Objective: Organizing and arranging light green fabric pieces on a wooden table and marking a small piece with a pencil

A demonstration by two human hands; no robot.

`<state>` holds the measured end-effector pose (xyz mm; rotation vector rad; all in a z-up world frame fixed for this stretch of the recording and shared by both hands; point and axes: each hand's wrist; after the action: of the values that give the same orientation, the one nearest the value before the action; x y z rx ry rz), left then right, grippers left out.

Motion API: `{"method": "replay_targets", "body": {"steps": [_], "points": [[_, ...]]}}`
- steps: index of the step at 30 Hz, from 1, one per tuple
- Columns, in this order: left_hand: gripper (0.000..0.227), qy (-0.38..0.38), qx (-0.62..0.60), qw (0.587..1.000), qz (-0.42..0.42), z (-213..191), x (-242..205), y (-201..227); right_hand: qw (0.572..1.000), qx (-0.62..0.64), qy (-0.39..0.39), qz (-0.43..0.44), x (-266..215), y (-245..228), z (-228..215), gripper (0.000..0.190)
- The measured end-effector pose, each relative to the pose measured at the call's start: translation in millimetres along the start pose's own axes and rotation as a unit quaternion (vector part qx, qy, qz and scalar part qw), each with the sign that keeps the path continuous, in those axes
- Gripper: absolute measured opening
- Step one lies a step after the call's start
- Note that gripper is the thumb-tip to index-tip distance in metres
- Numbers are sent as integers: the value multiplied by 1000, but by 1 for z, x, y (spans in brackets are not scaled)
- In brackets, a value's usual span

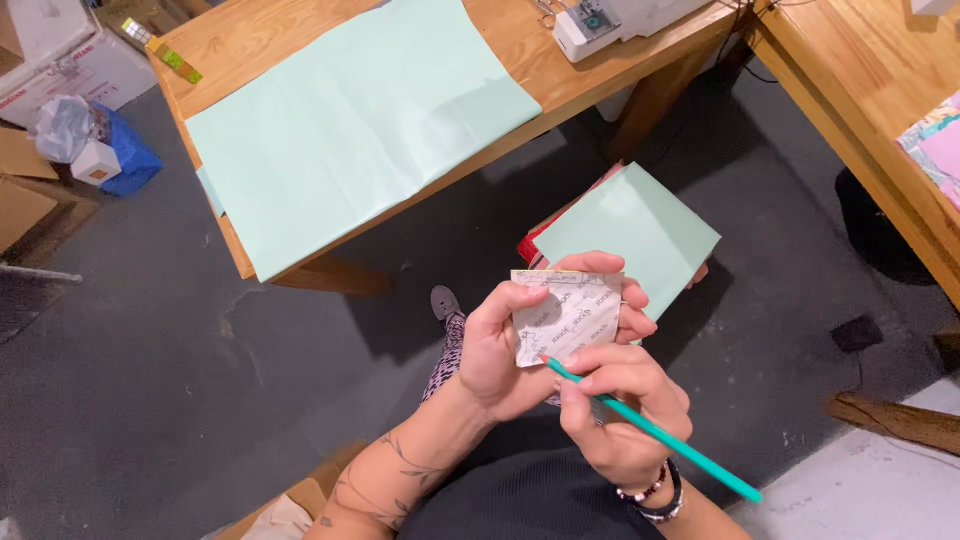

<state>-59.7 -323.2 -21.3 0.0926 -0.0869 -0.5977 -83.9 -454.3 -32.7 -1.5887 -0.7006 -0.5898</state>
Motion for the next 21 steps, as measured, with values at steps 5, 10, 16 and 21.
{"method": "replay_targets", "body": {"steps": [5,10,16,21], "points": [[52,5,15,1000,15,-2,1,-2,999,-6,-19,-25,8,-3,1,12],[50,14,30,999,21,1,2,0,998,-29,-47,-40,12,-2,0,13],[50,19,40,999,15,0,4,-1,997,-55,-44,-32,11,-3,0,8],[50,34,18,999,17,6,4,0,984,154,84,8,-1,5,-2,12]]}}
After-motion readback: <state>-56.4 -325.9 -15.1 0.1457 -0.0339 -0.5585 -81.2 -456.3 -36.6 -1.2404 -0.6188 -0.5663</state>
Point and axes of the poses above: each hand's wrist, its own x-axis towards the middle knuckle, its own z-axis out of the palm, y = z × x, and after that the axes turned 13 degrees about -z, right-handed
